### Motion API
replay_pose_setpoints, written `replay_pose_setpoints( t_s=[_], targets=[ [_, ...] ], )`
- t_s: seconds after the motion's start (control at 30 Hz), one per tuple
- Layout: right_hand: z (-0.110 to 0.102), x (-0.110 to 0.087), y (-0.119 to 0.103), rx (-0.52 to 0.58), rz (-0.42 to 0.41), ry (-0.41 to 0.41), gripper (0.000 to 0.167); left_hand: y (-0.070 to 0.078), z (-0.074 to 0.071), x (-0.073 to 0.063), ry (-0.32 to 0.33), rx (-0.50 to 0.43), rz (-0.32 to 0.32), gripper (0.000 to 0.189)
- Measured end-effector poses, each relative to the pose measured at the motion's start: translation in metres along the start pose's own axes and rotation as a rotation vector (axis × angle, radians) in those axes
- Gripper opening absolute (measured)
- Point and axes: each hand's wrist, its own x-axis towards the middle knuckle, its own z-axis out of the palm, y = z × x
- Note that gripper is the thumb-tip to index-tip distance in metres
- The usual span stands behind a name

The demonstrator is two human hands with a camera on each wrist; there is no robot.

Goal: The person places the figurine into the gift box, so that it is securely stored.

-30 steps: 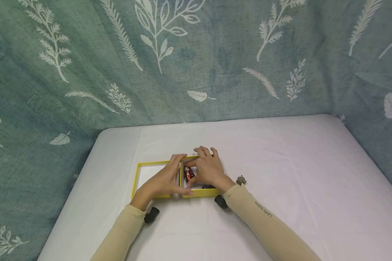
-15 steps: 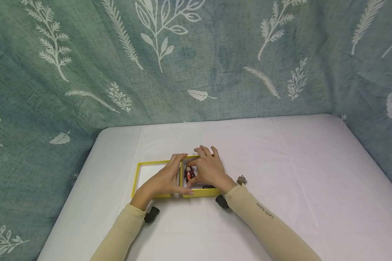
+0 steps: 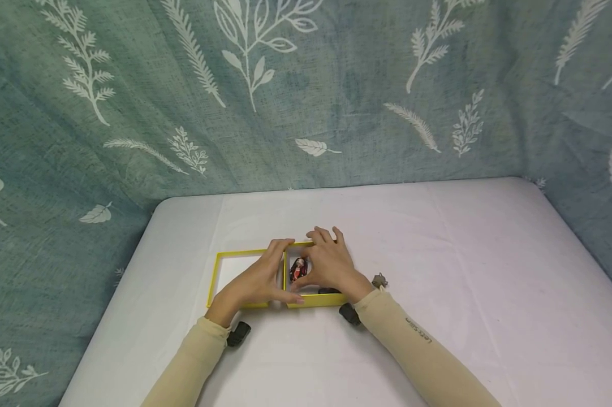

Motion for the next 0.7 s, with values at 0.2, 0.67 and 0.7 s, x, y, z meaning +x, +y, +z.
replay_pose_setpoints(
  t_s=[0.2,0.67,0.7],
  targets=[
    [-0.0001,-0.0008,0.0005,-0.027,0.000,0.007,0.068,0.0009,-0.0001,0.0006,-0.008,0.004,-0.003,0.122],
    [0.0008,-0.0001,0.0013,-0.012,-0.021,0.020,0.067,0.0011,-0.0007,0.0016,-0.007,0.011,-0.006,0.122],
    [0.0011,-0.0004,0.0016,-0.011,-0.022,0.023,0.067,0.0010,-0.0004,0.0018,-0.006,0.013,-0.004,0.123]
  ],
)
